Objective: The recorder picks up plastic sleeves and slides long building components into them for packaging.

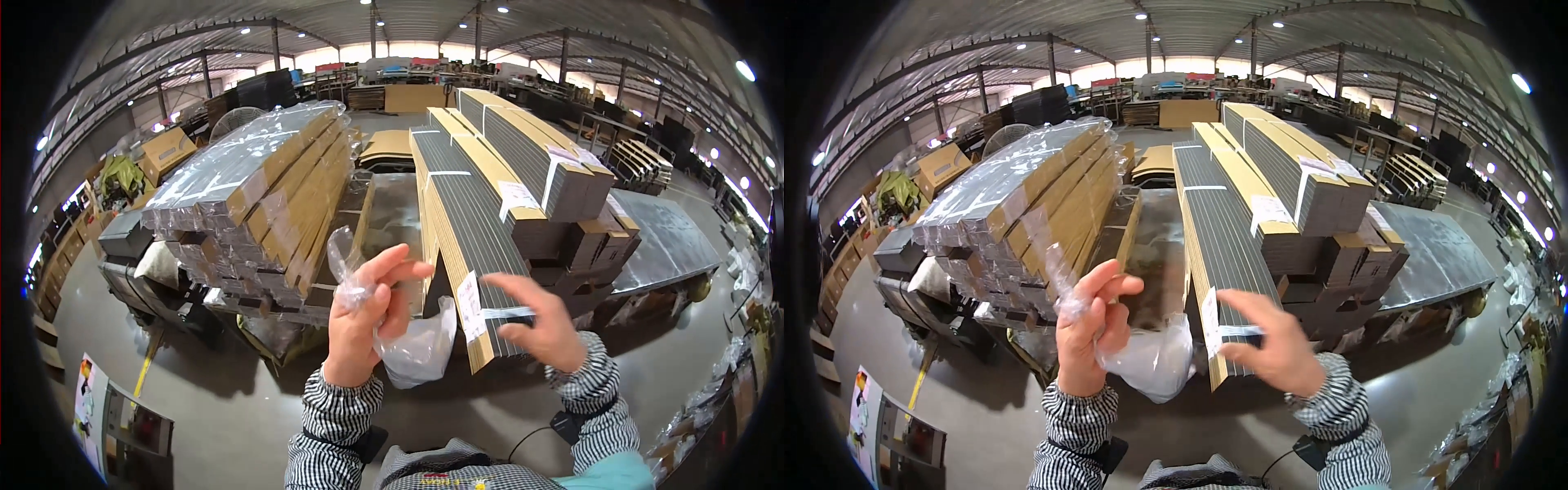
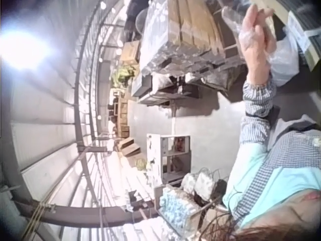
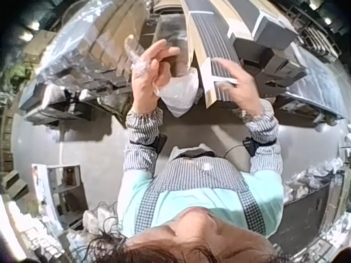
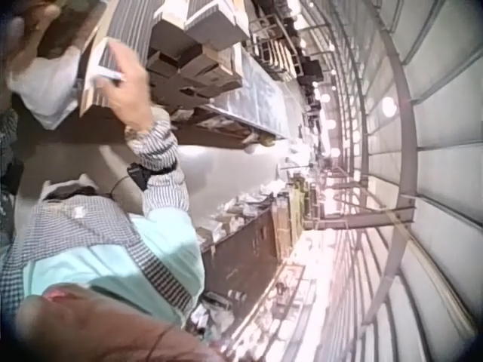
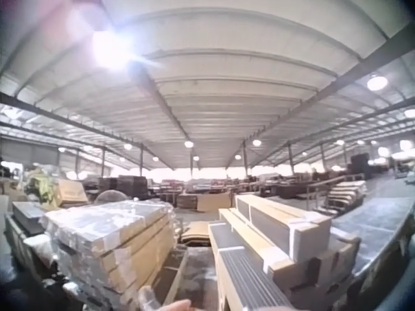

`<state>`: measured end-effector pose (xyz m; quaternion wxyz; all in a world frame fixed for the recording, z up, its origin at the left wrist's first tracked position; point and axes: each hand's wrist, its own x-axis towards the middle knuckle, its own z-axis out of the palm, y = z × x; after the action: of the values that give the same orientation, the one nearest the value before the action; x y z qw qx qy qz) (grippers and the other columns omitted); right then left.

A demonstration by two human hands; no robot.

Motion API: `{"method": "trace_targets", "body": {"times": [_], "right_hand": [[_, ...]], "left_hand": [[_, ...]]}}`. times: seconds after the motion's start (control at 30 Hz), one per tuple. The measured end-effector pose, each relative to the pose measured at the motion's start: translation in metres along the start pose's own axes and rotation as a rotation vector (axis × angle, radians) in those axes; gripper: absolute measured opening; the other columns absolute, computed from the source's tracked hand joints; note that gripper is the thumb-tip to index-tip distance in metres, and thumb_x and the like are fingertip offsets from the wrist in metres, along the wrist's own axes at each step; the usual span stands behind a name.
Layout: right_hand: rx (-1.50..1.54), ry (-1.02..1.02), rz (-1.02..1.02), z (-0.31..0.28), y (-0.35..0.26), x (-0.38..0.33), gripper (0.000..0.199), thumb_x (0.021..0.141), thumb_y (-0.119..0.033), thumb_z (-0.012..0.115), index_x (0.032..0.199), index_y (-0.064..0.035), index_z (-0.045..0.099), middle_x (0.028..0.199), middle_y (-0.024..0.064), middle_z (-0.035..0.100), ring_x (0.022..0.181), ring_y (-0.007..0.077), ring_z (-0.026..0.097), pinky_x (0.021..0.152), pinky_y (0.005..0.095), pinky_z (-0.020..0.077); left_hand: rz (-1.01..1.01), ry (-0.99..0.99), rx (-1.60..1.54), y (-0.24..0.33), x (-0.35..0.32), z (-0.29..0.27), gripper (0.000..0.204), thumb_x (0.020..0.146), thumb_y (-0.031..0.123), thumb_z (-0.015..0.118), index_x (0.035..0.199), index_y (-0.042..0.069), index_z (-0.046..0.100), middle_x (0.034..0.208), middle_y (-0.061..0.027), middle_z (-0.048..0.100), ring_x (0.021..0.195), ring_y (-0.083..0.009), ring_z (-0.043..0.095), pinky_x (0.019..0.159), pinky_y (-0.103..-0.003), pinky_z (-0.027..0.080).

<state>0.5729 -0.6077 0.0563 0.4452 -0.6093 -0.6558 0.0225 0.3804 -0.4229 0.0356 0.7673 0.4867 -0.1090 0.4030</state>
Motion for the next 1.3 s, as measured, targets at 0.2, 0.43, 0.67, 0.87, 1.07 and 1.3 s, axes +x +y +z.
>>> {"method": "trace_targets", "body": {"times": [0.2,0.43,0.67,0.87,1.07,1.3], "right_hand": [[0.093,-0.105,-0.160,0.046,-0.021,-0.008,0.030,0.078,-0.014,0.079,0.096,-0.0013,0.058,0.086,0.0117,0.062,0.074,0.0261,0.062,0.070,0.0333,0.0503],[0.531,0.028,0.104,0.045,-0.038,-0.029,0.032,0.075,0.003,0.075,0.103,-0.0042,0.061,0.092,0.0096,0.060,0.076,0.0176,0.059,0.065,0.0303,0.0499],[0.564,0.187,0.028,0.023,-0.027,-0.046,0.071,0.075,-0.021,0.084,0.134,-0.0029,0.048,0.119,0.0102,0.053,0.091,0.0153,0.055,0.081,0.0287,0.0464],[0.454,0.116,0.145,0.005,-0.006,-0.054,0.025,0.088,-0.017,0.073,0.105,-0.0028,0.062,0.094,0.0032,0.061,0.082,0.0094,0.054,0.073,0.0257,0.0435],[0.126,0.468,-0.052,-0.005,-0.018,-0.062,0.013,0.086,0.000,0.069,0.099,0.0015,0.071,0.079,0.0047,0.059,0.069,0.0122,0.052,0.062,0.0239,0.0422],[0.774,0.356,-0.240,0.008,-0.014,-0.093,0.031,0.092,-0.019,0.067,0.068,-0.0009,0.059,0.075,0.0087,0.057,0.076,0.0217,0.054,0.067,0.0351,0.0447]], "left_hand": [[0.285,0.329,0.157,0.011,-0.014,0.036,0.060,0.104,0.040,0.042,0.152,0.009,0.023,0.145,-0.0214,0.044,0.112,-0.0328,0.063,0.089,-0.042,0.055],[0.328,0.318,0.255,-0.015,-0.031,0.030,0.065,0.101,0.055,0.033,0.153,0.019,0.020,0.143,-0.0275,0.043,0.089,-0.0357,0.071,0.061,-0.035,0.063],[0.744,0.226,0.519,-0.039,-0.028,0.025,0.062,0.102,0.055,0.023,0.154,0.022,0.018,0.140,-0.0313,0.045,0.080,-0.0318,0.072,0.056,-0.033,0.060],[0.641,0.021,0.541,-0.069,-0.025,0.055,0.057,0.103,0.051,0.030,0.152,0.023,0.024,0.137,-0.0327,0.047,0.072,-0.0305,0.071,0.057,-0.034,0.059],[0.284,0.177,0.456,-0.069,-0.027,0.077,0.036,0.092,0.021,0.062,0.122,0.002,0.057,0.106,-0.0192,0.067,0.064,-0.0097,0.056,0.058,-0.021,0.044],[-0.151,-0.045,0.427,-0.060,-0.073,0.053,0.014,0.089,0.008,0.069,0.080,-0.001,0.063,0.069,-0.0063,0.064,0.058,-0.0119,0.058,0.056,-0.024,0.047]]}}
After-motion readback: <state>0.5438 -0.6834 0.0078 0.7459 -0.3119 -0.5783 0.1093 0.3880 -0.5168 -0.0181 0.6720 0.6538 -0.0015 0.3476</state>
